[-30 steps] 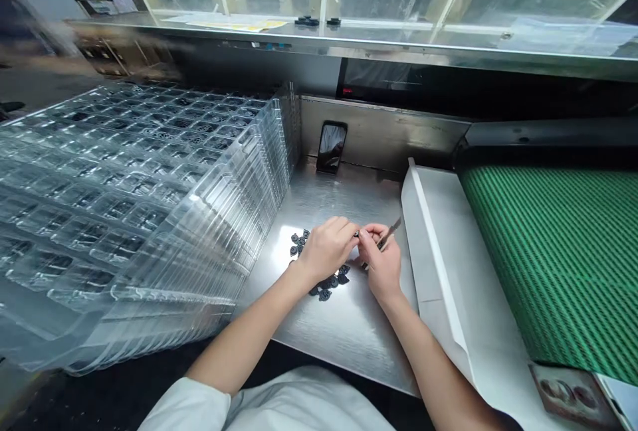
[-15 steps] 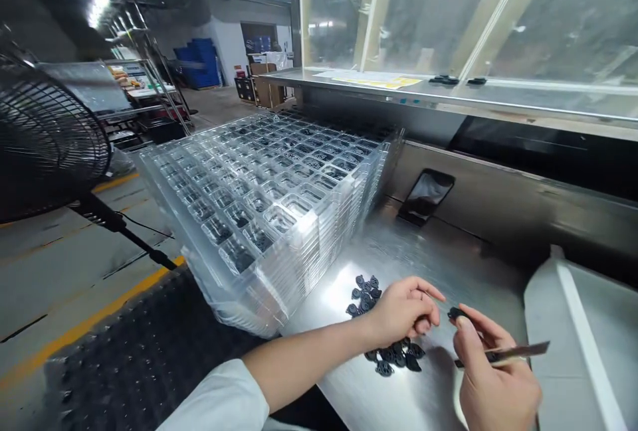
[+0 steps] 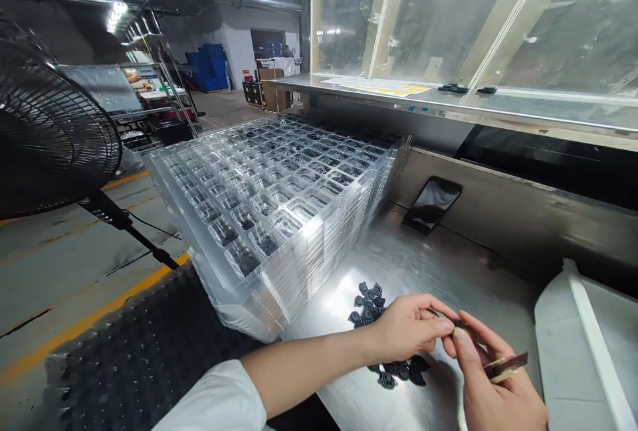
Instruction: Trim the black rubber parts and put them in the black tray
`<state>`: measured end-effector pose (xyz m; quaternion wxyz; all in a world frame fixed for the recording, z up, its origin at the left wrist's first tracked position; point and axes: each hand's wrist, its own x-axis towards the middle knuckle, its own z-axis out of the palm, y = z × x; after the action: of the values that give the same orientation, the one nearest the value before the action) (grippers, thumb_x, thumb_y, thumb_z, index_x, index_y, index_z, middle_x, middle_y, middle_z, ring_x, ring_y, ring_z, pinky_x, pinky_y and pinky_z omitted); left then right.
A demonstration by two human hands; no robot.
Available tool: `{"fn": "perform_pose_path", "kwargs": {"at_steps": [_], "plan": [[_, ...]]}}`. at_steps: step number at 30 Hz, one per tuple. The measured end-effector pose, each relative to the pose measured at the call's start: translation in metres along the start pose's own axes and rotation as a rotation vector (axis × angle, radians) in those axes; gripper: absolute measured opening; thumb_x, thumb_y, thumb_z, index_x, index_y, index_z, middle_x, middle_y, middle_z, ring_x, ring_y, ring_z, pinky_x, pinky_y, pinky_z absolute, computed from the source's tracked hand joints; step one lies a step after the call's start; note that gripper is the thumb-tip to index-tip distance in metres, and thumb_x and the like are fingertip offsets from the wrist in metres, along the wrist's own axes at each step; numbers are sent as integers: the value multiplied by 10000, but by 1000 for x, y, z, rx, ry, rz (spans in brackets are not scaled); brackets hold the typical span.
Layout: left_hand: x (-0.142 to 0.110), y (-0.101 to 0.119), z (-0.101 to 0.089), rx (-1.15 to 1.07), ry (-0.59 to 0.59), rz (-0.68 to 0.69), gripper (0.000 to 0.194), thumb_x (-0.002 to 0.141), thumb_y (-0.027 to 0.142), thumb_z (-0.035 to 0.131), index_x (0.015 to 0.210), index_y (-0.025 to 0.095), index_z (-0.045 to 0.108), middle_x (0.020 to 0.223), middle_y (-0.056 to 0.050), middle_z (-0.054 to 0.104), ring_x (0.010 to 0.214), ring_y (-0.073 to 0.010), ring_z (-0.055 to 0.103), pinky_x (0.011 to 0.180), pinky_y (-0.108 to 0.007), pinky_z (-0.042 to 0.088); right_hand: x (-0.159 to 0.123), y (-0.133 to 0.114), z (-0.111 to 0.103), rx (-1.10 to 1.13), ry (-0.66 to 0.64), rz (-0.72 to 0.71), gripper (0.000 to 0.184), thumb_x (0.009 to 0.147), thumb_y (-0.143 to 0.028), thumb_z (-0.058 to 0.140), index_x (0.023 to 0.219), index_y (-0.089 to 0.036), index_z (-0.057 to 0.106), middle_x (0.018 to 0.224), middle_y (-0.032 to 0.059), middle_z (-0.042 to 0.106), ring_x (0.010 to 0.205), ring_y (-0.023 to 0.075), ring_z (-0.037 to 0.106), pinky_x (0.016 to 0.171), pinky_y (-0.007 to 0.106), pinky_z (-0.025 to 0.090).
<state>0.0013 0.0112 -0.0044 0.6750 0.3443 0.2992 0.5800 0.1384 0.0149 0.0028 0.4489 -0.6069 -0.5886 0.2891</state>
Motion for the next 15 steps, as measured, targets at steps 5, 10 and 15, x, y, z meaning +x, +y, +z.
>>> {"fn": "perform_pose_path", "kwargs": {"at_steps": [5,10,15], "plan": [[1,-9,-1,28,62,21,400,775,376,757,1037,143,563,639,17,640,383,-40,347,424,-219,209,-1,2,1,60,-51,-77,525,799,-617,720,1111,-197,774,860,56,736,799,260,674,699,319,505],[-3,-7,-2,219,137,101,223,861,329,674,969,142,618,675,10,612,577,-93,521,567,-215,385,-2,3,3,128,-96,-200,463,834,-586,728,1070,-190,767,886,56,726,723,209,639,683,293,522],[-10,6,4,355,193,133,134,873,274,633,906,146,655,653,28,568,598,-101,497,624,-240,410,-2,3,3,129,-103,-262,445,852,-593,714,1033,-189,759,920,69,728,729,211,630,696,307,523]]}}
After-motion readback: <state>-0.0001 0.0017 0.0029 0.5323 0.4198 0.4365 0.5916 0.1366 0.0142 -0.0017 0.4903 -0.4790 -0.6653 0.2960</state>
